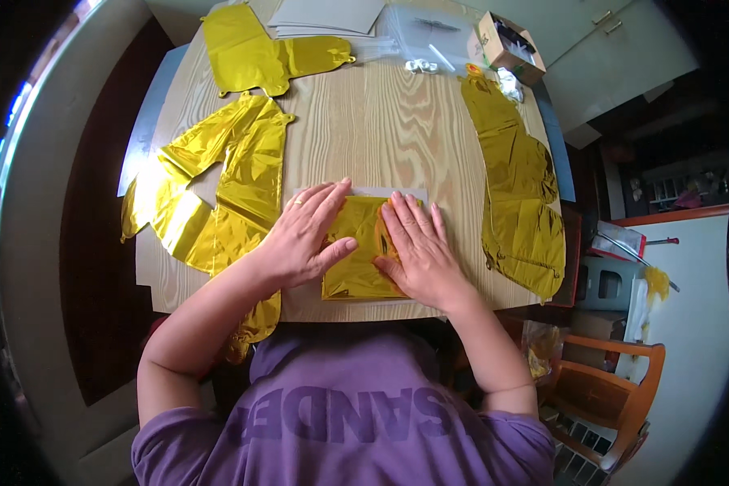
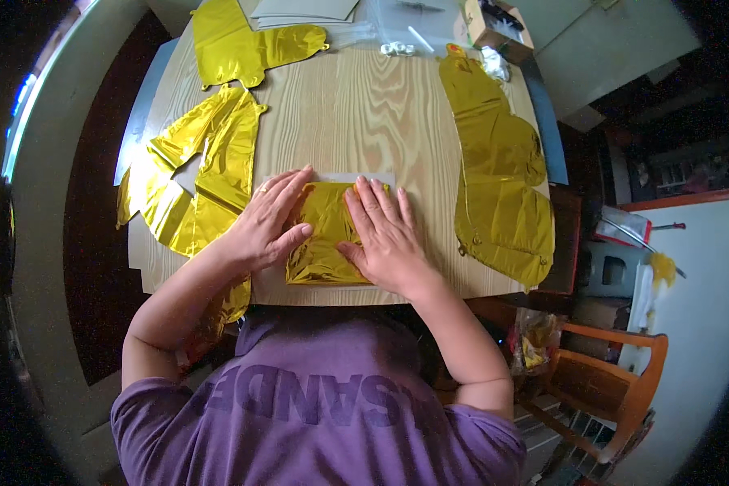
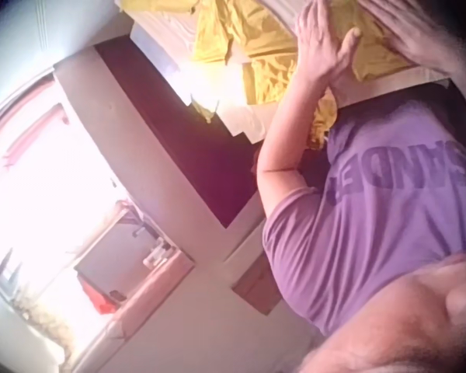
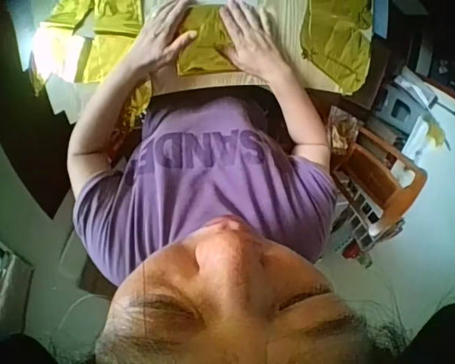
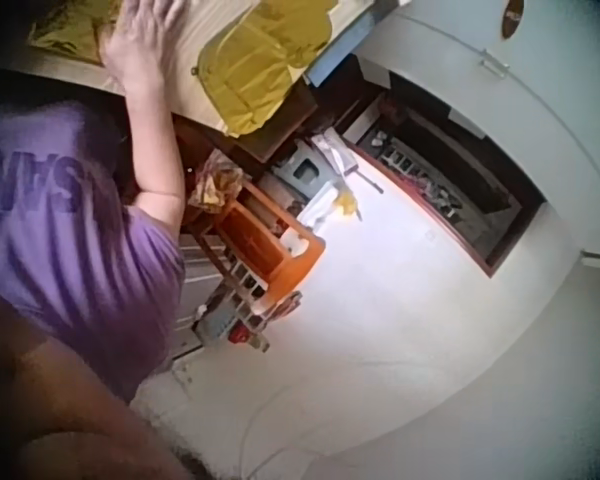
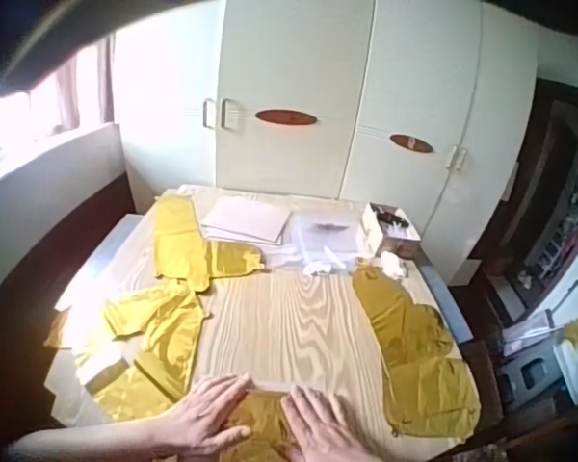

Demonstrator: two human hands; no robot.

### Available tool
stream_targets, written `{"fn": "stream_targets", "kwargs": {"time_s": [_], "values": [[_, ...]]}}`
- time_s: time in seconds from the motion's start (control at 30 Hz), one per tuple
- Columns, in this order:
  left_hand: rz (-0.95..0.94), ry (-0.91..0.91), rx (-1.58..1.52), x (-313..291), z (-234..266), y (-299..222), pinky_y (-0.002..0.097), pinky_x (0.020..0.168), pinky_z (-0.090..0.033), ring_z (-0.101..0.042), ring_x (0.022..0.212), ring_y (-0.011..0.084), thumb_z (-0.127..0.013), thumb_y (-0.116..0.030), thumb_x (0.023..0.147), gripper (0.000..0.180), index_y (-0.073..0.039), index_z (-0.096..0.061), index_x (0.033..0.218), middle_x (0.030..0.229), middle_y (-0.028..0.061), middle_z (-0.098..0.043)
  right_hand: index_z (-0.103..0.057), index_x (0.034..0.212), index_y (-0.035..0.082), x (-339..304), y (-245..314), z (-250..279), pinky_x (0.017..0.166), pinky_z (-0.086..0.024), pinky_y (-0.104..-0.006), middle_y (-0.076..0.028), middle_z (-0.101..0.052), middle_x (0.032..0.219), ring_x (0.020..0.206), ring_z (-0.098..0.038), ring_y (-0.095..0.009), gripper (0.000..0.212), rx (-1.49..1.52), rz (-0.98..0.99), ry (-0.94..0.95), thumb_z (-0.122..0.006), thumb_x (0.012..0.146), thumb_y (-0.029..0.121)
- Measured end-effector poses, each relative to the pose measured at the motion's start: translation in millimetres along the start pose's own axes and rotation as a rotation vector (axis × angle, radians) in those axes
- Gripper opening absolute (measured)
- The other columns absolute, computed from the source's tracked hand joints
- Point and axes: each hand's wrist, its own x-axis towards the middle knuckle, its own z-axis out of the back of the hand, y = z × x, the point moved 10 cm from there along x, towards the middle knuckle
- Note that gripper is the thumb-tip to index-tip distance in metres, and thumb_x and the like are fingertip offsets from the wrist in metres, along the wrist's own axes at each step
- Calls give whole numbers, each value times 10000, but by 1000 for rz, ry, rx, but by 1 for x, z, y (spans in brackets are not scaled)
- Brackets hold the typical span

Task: Folding gold-colored foil balloons and inserting them into cardboard and plastic packaging.

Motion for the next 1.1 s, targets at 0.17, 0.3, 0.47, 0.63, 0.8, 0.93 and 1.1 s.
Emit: {"fn": "stream_targets", "kwargs": {"time_s": [0.17,0.3,0.47,0.63,0.8,0.93,1.1], "values": [[-39,-35,25,-1,3,-11,501,1142,-326,-414,1352,431,-660,-451,911,847,12,-312,1529,1441,274,-444,-417,1491,12,4,2,21,1159,-323,-543,-217,-329,1588,1444,-377,-365,636,117,50,-108,-601,988,354],[5,-64,16,5,5,-9,477,1076,-404,-499,1242,407,-793,-252,776,788,-6,-449,1441,1331,222,-537,-605,1267,-29,9,-47,64,818,-589,-382,-212,-612,1269,1075,-673,-303,330,501,-247,-257,-634,962,92],[-16,-88,57,26,12,-10,461,1023,-450,-542,1169,380,-787,-230,761,639,-39,-574,1333,1246,176,-591,-691,1103,-7,28,-94,41,828,-545,-340,-135,-671,1032,914,-674,-234,208,600,-351,0,-645,911,61],[-112,-94,101,18,-2,-17,448,1010,-442,-552,1139,340,-798,-237,765,628,-67,-581,1330,1223,130,-602,-688,1044,-8,51,-88,25,786,-516,-300,-85,-639,919,843,-634,-184,190,553,-238,234,-650,865,44],[-113,-129,93,12,-1,-16,448,1005,-440,-550,1135,352,-802,-250,776,657,-61,-557,1356,1223,137,-602,-693,1056,-6,56,-77,20,774,-521,-316,-93,-675,909,799,-637,-196,233,566,-211,346,-634,836,45],[-111,-120,85,13,2,-18,451,1002,-439,-548,1128,356,-804,-249,772,669,-66,-551,1363,1217,143,-604,-686,1150,-8,46,-72,16,745,-519,-297,-60,-709,994,793,-622,-139,297,818,-247,447,-622,865,49],[-64,-103,85,17,2,-12,449,994,-441,-549,1116,355,-805,-246,764,657,-68,-566,1350,1199,142,-607,-661,1242,3,35,-72,8,671,-509,-246,-16,-698,1021,732,-579,-66,343,1034,-353,547,-603,910,66]]}}
